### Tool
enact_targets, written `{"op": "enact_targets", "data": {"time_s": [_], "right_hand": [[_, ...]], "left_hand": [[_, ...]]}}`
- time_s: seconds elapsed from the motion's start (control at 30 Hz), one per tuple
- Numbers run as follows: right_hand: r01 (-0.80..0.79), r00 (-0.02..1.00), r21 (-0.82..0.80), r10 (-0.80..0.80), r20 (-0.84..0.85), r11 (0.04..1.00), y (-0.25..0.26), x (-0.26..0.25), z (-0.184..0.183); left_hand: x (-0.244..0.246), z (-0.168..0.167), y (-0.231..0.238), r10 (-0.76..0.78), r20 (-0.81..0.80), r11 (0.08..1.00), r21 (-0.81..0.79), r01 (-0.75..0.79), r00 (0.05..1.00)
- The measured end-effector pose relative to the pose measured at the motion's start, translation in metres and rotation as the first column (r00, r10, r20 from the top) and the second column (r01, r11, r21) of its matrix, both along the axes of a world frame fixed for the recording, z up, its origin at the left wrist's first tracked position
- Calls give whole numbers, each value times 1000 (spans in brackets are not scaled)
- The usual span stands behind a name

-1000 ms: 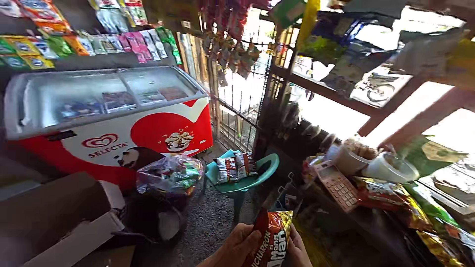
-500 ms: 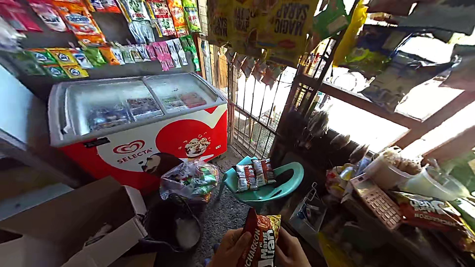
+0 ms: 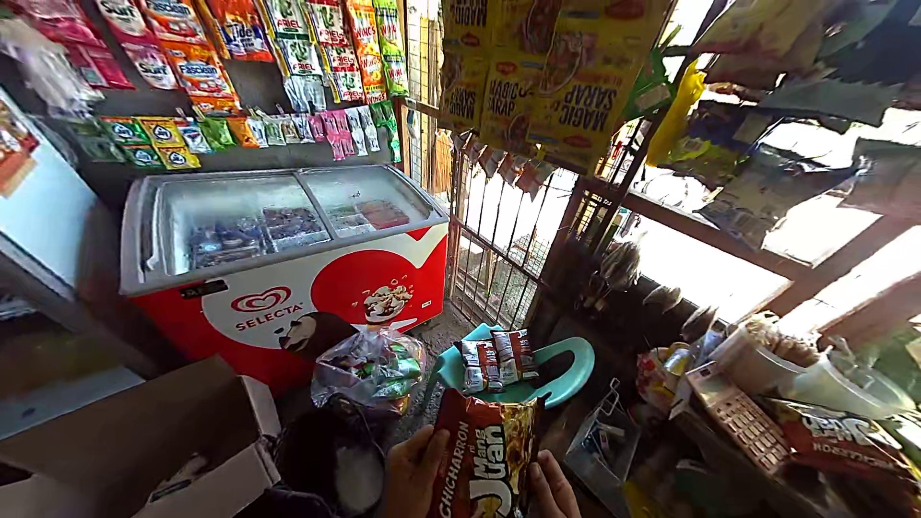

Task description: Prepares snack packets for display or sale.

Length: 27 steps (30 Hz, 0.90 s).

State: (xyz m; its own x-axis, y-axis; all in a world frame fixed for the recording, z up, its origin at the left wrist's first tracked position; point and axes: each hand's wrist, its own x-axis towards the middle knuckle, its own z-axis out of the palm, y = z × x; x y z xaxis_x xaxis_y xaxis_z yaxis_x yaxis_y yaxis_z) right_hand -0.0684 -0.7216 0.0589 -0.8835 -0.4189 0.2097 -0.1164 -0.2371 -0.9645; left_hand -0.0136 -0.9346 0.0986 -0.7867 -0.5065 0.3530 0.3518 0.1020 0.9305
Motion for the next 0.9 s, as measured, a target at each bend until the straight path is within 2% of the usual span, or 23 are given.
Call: {"op": "enact_targets", "data": {"time_s": [0.1, 0.2, 0.27, 0.33, 0.4, 0.47, 0.5, 0.57, 0.63, 0.7, 0.8, 0.9], "right_hand": [[-14, 990, 11, 15, -143, 1000, 2, -2, 6], [-46, 995, -57, 41, -93, 997, 12, -3, 4], [-47, 999, -77, 46, -23, 996, 21, -1, -1], [73, 992, -61, -66, 107, 995, 25, 6, -5], [262, 928, -31, -243, 281, 965, 21, 10, -5], [400, 867, -25, -369, 335, 916, 18, 10, -6], [445, 861, -25, -420, 286, 895, 18, 9, -7], [525, 851, 11, -525, 3, 851, 20, 8, -12], [616, 754, 62, -565, -336, 785, 27, 8, -17], [667, 680, 118, -537, -499, 736, 32, 9, -17], [656, 721, 227, -508, -472, 720, 35, 13, -22], [631, 774, 345, -538, -335, 695, 42, 9, -27]], "left_hand": [[-7, 5, -7, -41, 91, 999, 27, 39, 995], [-10, 4, -4, -221, 131, 975, 39, 217, 967], [-12, 0, 9, -204, 95, 978, -25, 207, 974], [-15, -4, 22, -130, 32, 977, -168, 134, 991], [-17, -8, 34, -108, -19, 946, -309, 96, 994], [-15, -12, 46, -119, -22, 921, -376, 102, 993], [-14, -13, 52, -121, -17, 920, -378, 106, 992], [-13, -14, 58, -121, -18, 936, -336, 108, 992], [-12, -13, 60, -129, -34, 952, -282, 114, 991], [-14, -14, 59, -184, -65, 958, -233, 165, 981], [-17, -14, 56, -268, -57, 948, -191, 253, 962], [-23, -12, 40, -320, 75, 889, -320, 327, 944]]}}
